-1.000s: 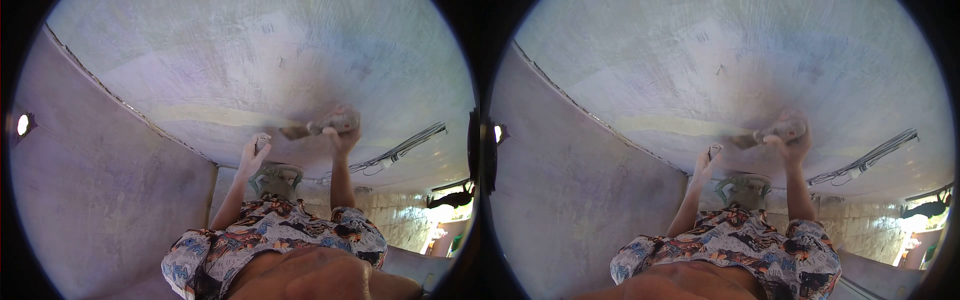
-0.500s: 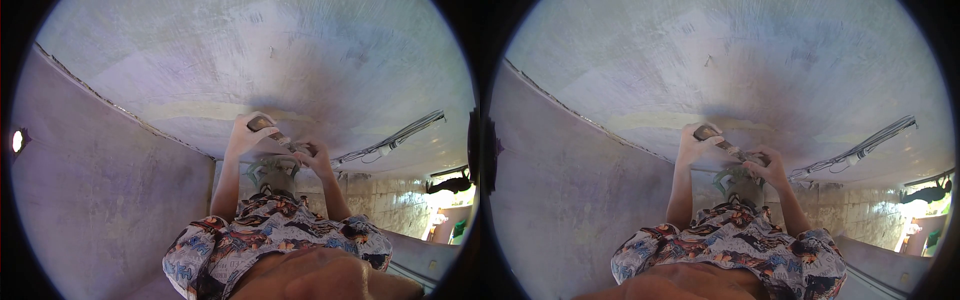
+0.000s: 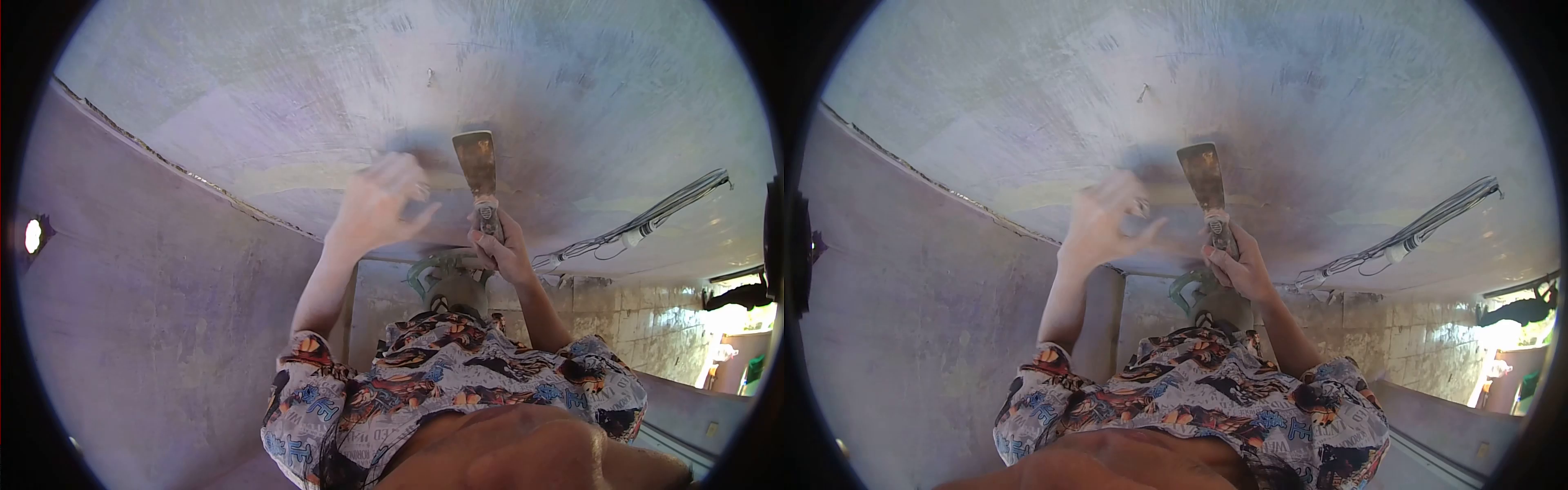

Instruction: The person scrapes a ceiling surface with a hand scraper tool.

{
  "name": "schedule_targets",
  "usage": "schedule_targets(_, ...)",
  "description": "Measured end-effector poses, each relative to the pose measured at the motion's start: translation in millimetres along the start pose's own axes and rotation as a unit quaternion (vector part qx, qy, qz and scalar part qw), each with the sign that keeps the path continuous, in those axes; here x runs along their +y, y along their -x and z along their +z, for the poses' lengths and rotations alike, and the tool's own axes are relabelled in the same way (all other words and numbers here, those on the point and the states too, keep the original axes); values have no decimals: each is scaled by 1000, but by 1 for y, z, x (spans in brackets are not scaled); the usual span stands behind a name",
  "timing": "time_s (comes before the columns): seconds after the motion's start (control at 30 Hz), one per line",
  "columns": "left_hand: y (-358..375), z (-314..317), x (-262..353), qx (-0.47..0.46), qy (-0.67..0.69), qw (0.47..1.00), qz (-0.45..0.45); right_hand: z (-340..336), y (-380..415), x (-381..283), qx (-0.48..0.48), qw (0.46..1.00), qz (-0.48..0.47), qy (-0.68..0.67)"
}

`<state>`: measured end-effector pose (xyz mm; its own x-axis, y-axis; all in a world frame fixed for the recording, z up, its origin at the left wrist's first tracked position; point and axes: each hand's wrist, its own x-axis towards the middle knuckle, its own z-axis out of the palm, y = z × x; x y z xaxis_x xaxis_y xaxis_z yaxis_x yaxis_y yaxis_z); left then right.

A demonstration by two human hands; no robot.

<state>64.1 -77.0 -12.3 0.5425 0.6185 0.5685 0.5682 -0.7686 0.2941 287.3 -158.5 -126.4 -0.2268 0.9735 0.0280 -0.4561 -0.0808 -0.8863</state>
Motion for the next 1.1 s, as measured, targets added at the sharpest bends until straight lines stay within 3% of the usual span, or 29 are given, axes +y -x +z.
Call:
schedule_targets(0.07, -14, 15, 17, -83, -59, 981, 164, -4, -5, -1, -23, 999, 8, -34)
schedule_targets(0.1, -20, 22, 20, -87, -59, 981, 162, -5, -6, 0, -45, 997, 16, -67)
schedule_targets(0.17, -39, 35, 18, -41, -101, 925, 364, 4, -9, -8, -27, 997, 4, -66)
schedule_targets(0.2, -48, 40, 17, -42, -101, 925, 363, 8, -10, -13, -8, 998, -9, -60)
schedule_targets(0.27, -67, 47, 15, -48, -108, 879, 462, 8, -12, -24, 0, 999, -7, -52)
schedule_targets(0.5, -89, 71, 0, -23, -136, 860, 491, 25, -11, -40, 36, 999, 1, 21)
schedule_targets(0.57, -91, 83, -8, 28, -91, 852, 515, 30, -9, -36, 48, 998, -6, 42)
schedule_targets(0.67, -102, 71, -2, -15, -63, 840, 539, 34, -10, -32, 59, 995, -33, 72)
schedule_targets(0.77, -119, 45, 14, 2, -91, 821, 563, 47, -4, -51, 68, 991, -67, 92)
schedule_targets(0.97, -98, 68, 13, -6, -19, 867, 498, 44, 6, -52, 43, 998, -22, 44)
schedule_targets(1.1, -112, 44, 22, -14, -49, 853, 519, 57, 5, -68, 37, 999, -24, -16)
